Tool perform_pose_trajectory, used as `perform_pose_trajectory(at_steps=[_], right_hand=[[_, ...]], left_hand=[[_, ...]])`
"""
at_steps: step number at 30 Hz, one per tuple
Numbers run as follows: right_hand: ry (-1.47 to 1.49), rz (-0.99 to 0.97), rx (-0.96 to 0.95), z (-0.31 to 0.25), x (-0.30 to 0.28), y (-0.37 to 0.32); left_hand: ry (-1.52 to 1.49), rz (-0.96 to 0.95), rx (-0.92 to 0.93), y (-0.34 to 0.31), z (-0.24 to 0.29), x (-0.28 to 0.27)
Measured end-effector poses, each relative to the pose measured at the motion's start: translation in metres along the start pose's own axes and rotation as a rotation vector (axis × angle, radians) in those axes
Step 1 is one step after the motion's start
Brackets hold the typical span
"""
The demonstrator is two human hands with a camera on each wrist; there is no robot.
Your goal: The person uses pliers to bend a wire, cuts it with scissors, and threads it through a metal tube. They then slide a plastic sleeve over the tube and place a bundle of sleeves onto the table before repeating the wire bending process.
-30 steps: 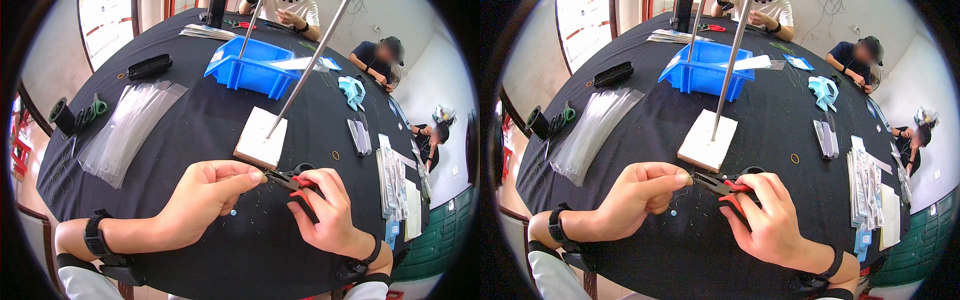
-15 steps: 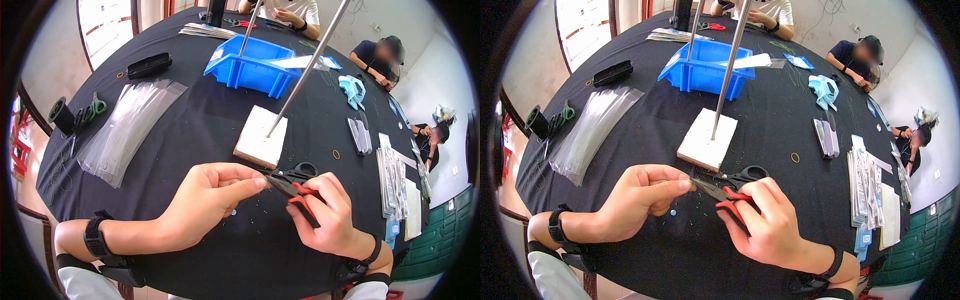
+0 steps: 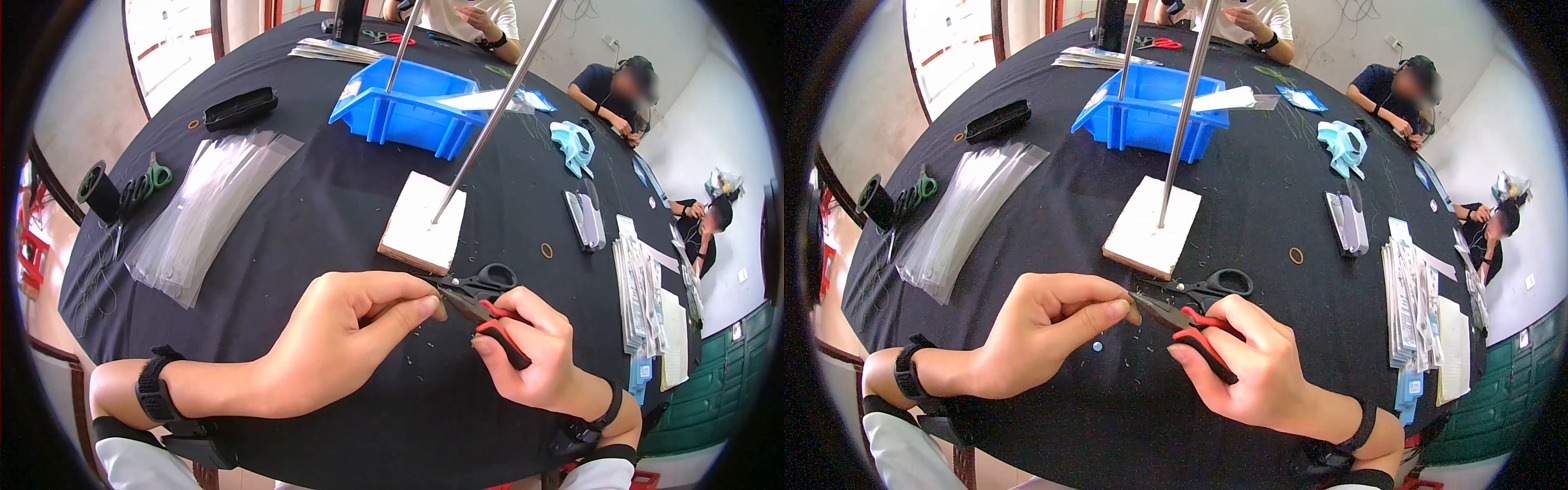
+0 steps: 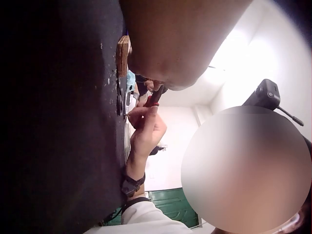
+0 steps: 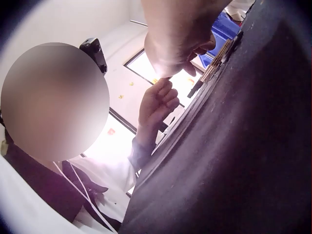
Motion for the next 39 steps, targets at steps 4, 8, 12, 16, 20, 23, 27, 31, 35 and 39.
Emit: perform_pose_trajectory(at_steps=[4, 8, 12, 16, 20, 23, 27, 31, 35, 39], right_hand=[[0.023, -0.006, 0.023, 0.001, 0.000, -0.001], [0.099, -0.024, 0.068, -0.001, -0.001, 0.000], [0.103, 0.000, 0.062, 0.000, 0.000, 0.000], [0.059, 0.005, 0.020, -0.001, 0.000, 0.000], [0.024, 0.017, -0.011, -0.001, 0.001, -0.001], [0.011, 0.026, -0.022, -0.002, 0.001, -0.001], [-0.003, 0.017, -0.030, -0.002, 0.001, -0.001], [0.004, 0.024, -0.016, 0.000, 0.001, -0.003], [0.006, 0.031, -0.003, 0.001, 0.001, -0.004], [0.013, 0.023, 0.001, -0.001, 0.001, -0.004]], left_hand=[[0.072, 0.000, 0.049, 0.000, 0.003, -0.001], [0.059, -0.030, 0.032, -0.001, 0.002, 0.000], [-0.029, -0.095, -0.058, -0.001, 0.001, 0.002], [-0.265, -0.133, -0.184, 0.000, -0.007, 0.006], [-0.370, -0.198, -0.371, -0.002, -0.010, 0.009], [-0.442, -0.214, -0.438, -0.001, -0.015, 0.010], [-0.488, -0.244, -0.486, -0.001, -0.016, 0.009], [-0.372, -0.206, -0.361, 0.000, -0.010, 0.010], [-0.328, -0.145, -0.333, 0.001, -0.010, 0.006], [-0.276, -0.132, -0.267, 0.001, -0.007, 0.005]])
Point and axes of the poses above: each hand's wrist, its own y-axis towards the middle knuckle, its own x-axis out of the palm, z = x × y, the point moved 5 cm from there along y, towards the middle knuckle, and after that the axes turned 14 degrees about z, right-handed, at the moved point
